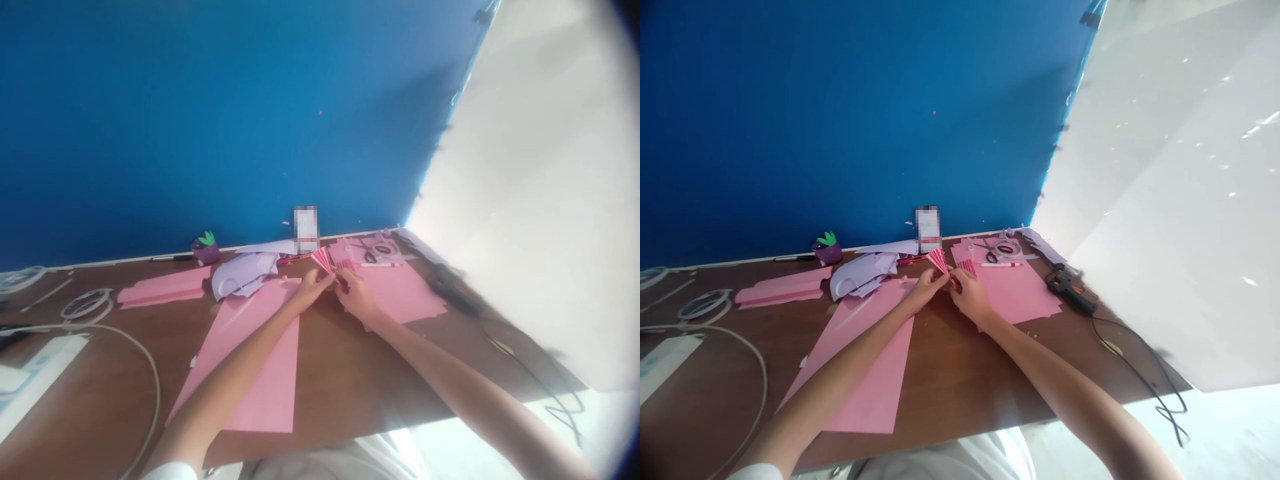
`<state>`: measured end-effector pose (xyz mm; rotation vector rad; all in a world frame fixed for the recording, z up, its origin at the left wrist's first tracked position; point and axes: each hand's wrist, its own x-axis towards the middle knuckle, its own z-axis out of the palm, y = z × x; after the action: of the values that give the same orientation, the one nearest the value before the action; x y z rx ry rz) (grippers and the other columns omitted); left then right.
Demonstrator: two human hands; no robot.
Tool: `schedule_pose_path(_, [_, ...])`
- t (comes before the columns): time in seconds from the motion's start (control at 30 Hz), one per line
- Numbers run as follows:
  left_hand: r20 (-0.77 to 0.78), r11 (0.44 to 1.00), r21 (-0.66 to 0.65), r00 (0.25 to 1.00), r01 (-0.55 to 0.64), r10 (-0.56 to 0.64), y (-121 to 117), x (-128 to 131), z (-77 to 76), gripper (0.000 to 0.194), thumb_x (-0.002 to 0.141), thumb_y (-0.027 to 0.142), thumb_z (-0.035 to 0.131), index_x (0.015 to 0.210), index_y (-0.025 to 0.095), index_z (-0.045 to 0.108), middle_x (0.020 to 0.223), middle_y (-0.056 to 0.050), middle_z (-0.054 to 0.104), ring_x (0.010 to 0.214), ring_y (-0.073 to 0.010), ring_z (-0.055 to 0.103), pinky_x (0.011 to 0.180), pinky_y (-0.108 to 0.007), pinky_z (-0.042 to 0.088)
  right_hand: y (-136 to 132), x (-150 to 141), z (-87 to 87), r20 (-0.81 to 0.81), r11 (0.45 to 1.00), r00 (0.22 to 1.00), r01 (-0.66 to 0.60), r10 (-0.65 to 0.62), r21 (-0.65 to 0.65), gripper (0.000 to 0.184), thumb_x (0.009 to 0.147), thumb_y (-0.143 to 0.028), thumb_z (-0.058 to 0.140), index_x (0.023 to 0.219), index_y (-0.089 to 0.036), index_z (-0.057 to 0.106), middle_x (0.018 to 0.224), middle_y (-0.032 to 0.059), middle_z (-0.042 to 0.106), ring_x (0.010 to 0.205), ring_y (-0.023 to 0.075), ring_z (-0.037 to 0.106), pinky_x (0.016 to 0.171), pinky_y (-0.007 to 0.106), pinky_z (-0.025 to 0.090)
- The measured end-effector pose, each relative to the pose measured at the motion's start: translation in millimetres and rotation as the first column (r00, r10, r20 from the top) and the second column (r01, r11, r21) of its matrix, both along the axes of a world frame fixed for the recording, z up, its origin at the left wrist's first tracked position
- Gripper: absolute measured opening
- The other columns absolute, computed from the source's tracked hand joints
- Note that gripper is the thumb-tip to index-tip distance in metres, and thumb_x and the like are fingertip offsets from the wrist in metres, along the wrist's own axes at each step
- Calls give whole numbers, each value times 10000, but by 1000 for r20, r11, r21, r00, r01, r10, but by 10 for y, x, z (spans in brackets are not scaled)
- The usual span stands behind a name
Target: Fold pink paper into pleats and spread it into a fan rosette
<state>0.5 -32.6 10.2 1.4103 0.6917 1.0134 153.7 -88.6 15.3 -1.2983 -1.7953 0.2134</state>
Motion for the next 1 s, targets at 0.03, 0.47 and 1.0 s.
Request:
schedule_pose_path(0.03, [-5,1000,-4,1000,0,0,-2,-3,-4,428,797,439,697,1103,142,672,983,-106,697,818,-180,644,727,-288,498,1,1,1,7,1000,1000,-8,8,11,306,785,-111,504,1038,-224,632,811,24,672,682,174,620,595,272,459])
schedule_pose_path(0.47, [90,990,-117,992,-76,87,89,-30,-103,381,740,414,754,994,134,702,936,-91,705,825,-172,640,781,-296,472,16,-19,-5,37,999,999,10,-12,42,201,940,-302,498,1076,-238,630,898,48,720,759,201,670,643,291,472])
schedule_pose_path(1.0, [136,977,-202,986,-65,94,107,-50,-70,403,733,484,744,921,148,626,797,-36,653,662,-110,595,578,-222,409,-9,-13,36,5,1000,1000,-2,2,-28,263,982,-272,374,1140,-221,577,767,42,697,613,214,645,562,314,460])
